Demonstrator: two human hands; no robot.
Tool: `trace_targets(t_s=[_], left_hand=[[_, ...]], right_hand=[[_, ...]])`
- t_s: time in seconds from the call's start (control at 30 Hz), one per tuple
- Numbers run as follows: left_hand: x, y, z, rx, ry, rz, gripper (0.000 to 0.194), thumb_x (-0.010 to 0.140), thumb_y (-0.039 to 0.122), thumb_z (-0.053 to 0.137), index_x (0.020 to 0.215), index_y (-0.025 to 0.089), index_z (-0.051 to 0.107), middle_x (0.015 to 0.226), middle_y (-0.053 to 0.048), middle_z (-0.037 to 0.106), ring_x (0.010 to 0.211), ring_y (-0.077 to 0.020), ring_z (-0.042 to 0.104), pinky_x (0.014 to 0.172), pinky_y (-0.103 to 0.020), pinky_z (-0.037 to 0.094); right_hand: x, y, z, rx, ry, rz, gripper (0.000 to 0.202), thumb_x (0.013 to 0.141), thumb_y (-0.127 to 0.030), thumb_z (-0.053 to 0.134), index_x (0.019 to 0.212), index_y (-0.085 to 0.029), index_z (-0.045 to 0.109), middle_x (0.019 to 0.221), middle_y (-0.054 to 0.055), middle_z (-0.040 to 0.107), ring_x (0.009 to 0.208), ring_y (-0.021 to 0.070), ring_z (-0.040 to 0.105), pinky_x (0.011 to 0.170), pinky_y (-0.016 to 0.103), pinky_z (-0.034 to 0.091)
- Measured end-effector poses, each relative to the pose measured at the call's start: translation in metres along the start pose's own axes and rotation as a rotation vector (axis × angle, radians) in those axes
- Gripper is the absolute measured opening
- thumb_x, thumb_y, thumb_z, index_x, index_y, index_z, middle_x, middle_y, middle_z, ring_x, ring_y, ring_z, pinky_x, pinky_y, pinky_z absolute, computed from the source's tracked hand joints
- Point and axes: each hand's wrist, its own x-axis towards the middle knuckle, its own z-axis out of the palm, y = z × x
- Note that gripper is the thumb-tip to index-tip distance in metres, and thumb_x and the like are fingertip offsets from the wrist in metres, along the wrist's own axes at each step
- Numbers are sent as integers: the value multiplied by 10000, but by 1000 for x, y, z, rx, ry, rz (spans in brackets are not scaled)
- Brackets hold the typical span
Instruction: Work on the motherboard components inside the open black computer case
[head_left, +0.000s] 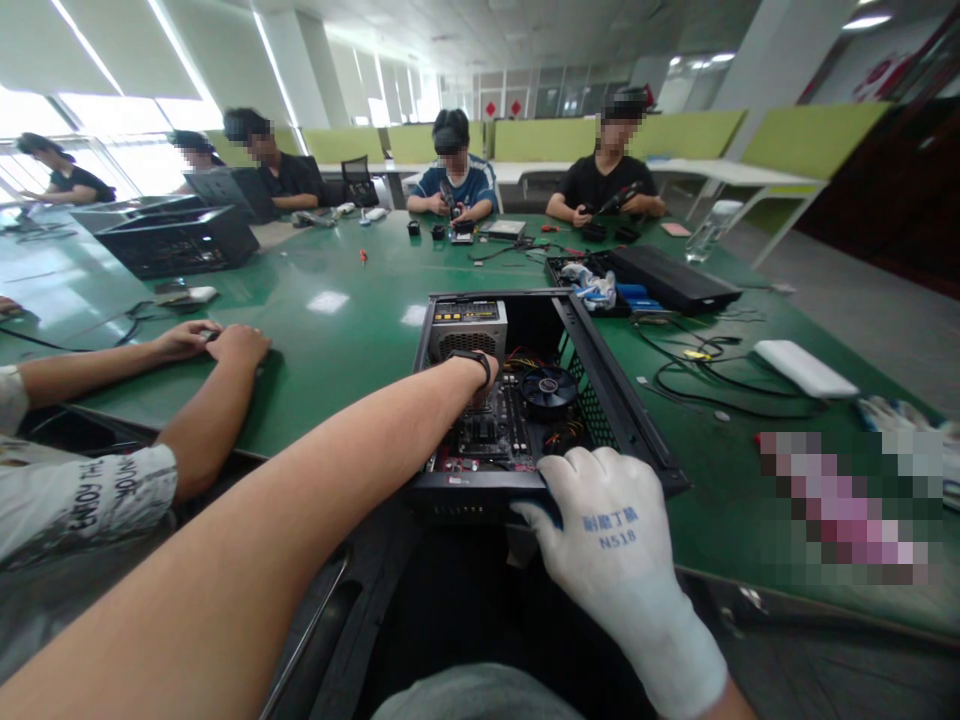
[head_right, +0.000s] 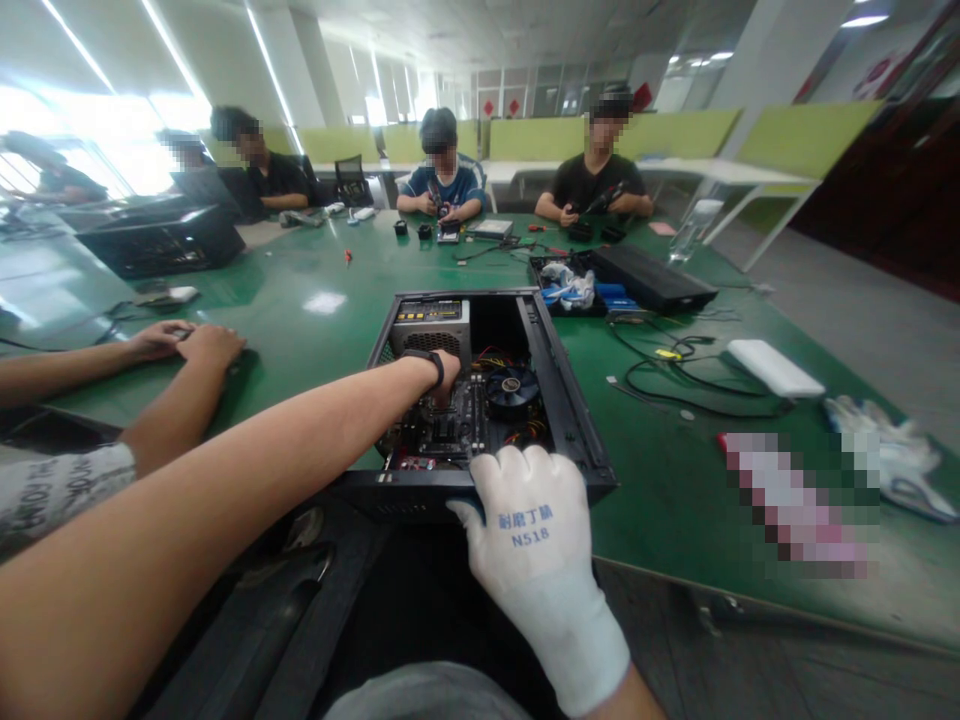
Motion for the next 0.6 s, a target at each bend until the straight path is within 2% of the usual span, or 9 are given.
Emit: trace_targets(t_s=[0.23, 0.37, 0.57, 0.6], left_hand=[[-4, -1, 1, -150, 69, -23, 588, 495, 445, 887, 934, 70, 776, 948, -171, 750, 976, -351, 673, 941, -400, 520], [-7, 2, -1, -186, 55, -45, 639, 480, 460, 887, 948, 41, 770, 950, -196, 742, 1024, -390, 653, 984, -436, 495], [-1, 2, 3, -126, 37, -29, 692, 465, 469, 886, 1029, 90, 759, 963, -153, 745, 1036, -342, 647, 975, -373, 494], [1, 1, 5, -146, 73, -13, 673, 463, 464, 886, 1009, 90, 765, 939, -155, 747, 1006, -342, 657, 952, -377, 507]], right_hand=[[1, 0, -1, -6, -5, 3, 218, 817, -448, 638, 868, -242, 591, 810, 46, 560, 776, 236, 432, 683, 367, 180], [1, 0, -1, -7, 0, 0, 221, 816, -450, 638, 863, -238, 596, 801, 49, 557, 774, 236, 431, 680, 366, 178], [0, 0, -2, -10, -8, 2, 218, 813, -441, 642, 870, -235, 599, 811, 47, 559, 773, 228, 428, 684, 360, 180], [0, 0, -2, -10, -10, 3, 224, 810, -445, 646, 868, -234, 600, 810, 48, 559, 774, 227, 427, 683, 359, 180]])
